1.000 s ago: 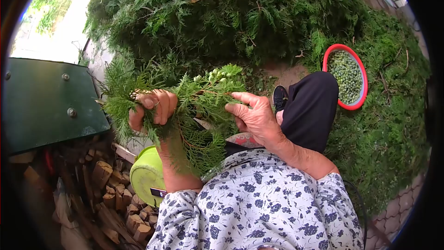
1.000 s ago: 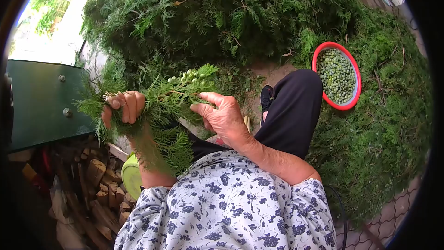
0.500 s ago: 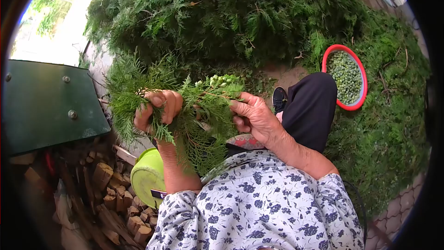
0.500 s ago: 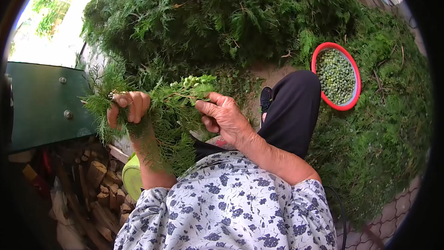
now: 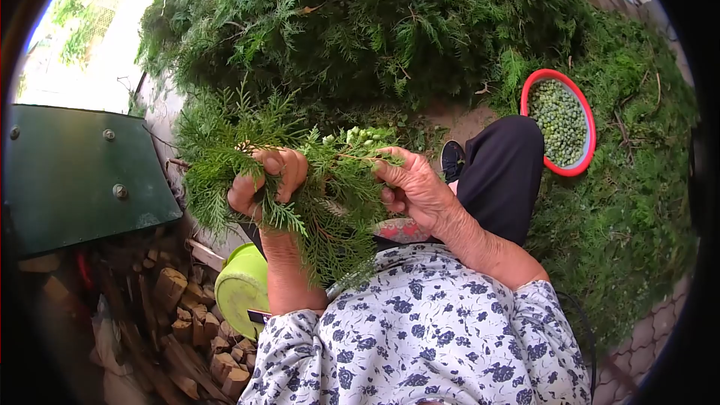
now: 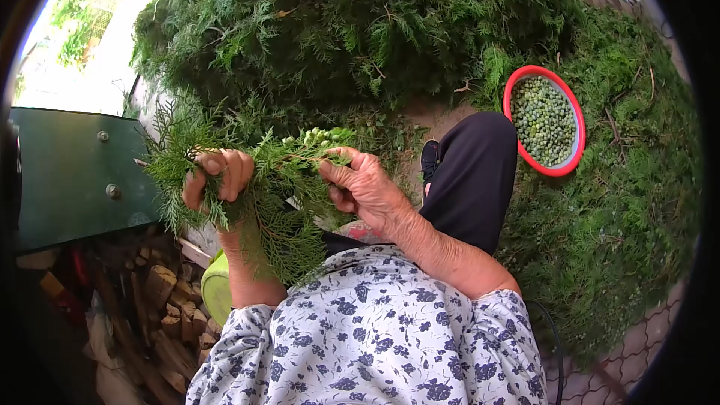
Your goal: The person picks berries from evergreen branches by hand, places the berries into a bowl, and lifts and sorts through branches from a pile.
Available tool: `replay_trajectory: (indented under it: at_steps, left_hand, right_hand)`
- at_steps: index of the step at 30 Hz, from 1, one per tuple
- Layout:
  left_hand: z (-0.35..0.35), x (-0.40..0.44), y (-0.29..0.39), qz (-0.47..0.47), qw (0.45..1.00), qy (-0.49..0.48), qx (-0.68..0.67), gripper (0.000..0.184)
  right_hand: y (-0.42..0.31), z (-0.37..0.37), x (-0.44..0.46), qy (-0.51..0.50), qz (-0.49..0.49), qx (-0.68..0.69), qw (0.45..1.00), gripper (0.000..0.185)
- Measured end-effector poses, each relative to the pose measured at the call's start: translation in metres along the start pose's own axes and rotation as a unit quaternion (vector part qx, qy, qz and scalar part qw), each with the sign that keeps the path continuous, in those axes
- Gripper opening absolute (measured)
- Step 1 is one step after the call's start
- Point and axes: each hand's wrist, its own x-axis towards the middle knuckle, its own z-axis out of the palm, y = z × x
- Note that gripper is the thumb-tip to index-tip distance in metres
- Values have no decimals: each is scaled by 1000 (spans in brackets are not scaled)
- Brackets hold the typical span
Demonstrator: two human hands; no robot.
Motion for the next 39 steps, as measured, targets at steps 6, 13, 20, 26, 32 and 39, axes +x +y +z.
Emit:
replay_trajectory:
  at_steps: [6, 13, 20, 26, 32, 39]
  left_hand:
    - [2, 0, -1, -25, 1000, 15, 10, 30]
    - [13, 8, 3, 34, 991, 105, 79, 26]
    - [19, 10, -4, 51, 981, 175, 65, 23]
    - [10, 6, -16, -9, 981, 181, -68, 24]
    - [3, 10, -23, -18, 992, 120, -33, 25]
    - [20, 15, -27, 14, 983, 177, -49, 19]
  right_hand:
    - [2, 0, 1, 22, -23, -48, 998, 32]
    - [-1, -16, -6, -14, 9, -35, 999, 22]
    - [-31, -25, -17, 9, -50, 70, 996, 27]
    - [-63, -53, -27, 64, -185, 136, 971, 23]
    - [-143, -141, -72, 189, -380, 271, 864, 12]
    - [-183, -280, -115, 434, -484, -584, 486, 38]
